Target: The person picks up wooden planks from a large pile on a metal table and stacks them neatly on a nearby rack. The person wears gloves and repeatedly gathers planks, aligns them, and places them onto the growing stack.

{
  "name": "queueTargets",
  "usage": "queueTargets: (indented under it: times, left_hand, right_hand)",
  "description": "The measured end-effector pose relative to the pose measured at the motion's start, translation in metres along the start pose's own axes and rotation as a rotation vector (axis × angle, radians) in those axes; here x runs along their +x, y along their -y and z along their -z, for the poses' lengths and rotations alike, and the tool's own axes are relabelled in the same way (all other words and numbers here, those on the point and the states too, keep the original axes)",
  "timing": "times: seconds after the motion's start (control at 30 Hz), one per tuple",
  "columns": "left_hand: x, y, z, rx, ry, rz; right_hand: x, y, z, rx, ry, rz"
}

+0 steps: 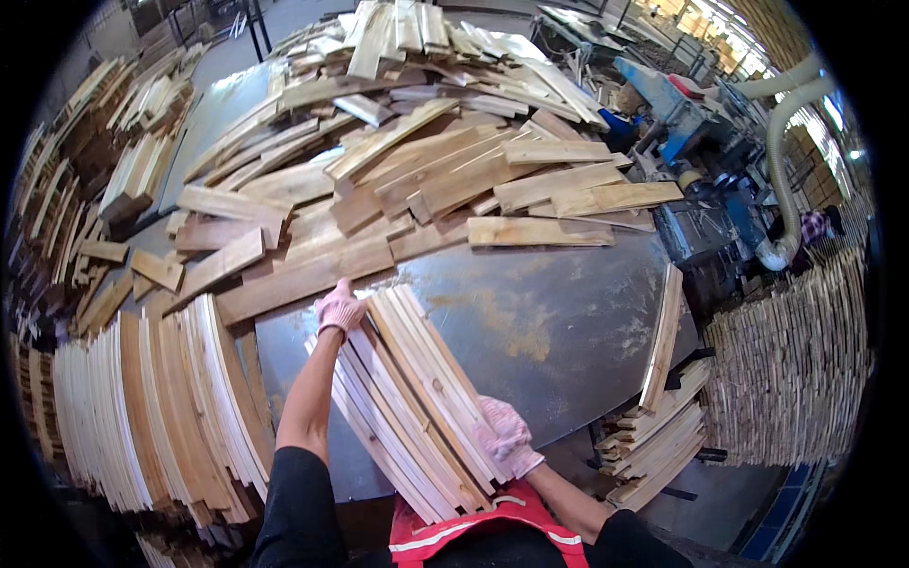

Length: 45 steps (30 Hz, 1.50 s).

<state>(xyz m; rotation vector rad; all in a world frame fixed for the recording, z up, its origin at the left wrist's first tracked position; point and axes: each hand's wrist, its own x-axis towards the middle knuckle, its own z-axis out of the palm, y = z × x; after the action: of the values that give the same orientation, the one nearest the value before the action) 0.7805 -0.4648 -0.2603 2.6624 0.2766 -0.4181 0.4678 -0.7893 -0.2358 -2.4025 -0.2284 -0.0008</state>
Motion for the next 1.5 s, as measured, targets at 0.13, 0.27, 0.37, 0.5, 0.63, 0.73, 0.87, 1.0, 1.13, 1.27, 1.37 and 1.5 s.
queueTargets:
  times: [0.13, 0.27, 0.37, 0.5, 0.63, 0.73, 0.87, 1.0, 1.13, 1.27, 1.37, 1.5]
  left_hand:
    - [-0.038, -0.016, 0.036, -0.144, -0.170, -0.063]
    - [-0.145, -0.050, 0.130, -0.757, -0.342, -0.453]
    - [-0.206, -0.083, 0.165, -1.083, -0.275, -0.573]
    - [-0.254, -0.008, 0.096, -1.064, -0.473, 0.007]
    - [-0.318, 0.048, -0.076, -0.872, -0.304, 0.552]
    - [-0.353, 0.005, -0.141, -1.026, -0.352, 0.704]
    - [-0.354, -0.018, -0.125, -1.283, -0.351, 0.693]
    - [-0.350, -0.003, -0.105, -0.786, -0.205, 0.658]
    - [-0.353, 0.008, -0.107, -0.727, -0.171, 0.739]
    - [-0.380, 0.023, -0.120, -0.593, -0.146, 0.804]
    - [-0.355, 0.028, -0.115, -0.600, -0.072, 0.679]
    - [-0.353, 0.022, -0.105, -0.812, -0.116, 0.632]
  right_hand:
    - [0.020, 0.015, -0.030, 0.047, 0.055, 0.198]
    - [0.040, 0.064, -0.040, 0.222, 0.338, 0.017]
    - [0.063, 0.052, -0.027, 1.042, 0.331, -0.153]
    - [0.131, 0.018, 0.018, 1.860, 0.538, -0.395]
    - [0.189, -0.048, 0.088, 1.991, 0.591, -0.419]
    - [0.214, -0.102, 0.124, 1.784, 0.475, -0.452]
    - [0.322, -0.197, 0.170, 0.954, 0.132, -0.370]
    - [0.561, -0.217, 0.376, -0.115, -0.177, -0.035]
    - [0.628, -0.152, 0.410, -0.310, -0.227, 0.202]
    - [0.431, -0.122, 0.190, -0.162, 0.484, 0.468]
    - [0.247, -0.138, 0.077, -0.458, 0.860, 0.482]
    - [0.134, -0.132, 0.006, 0.152, 0.403, -0.161]
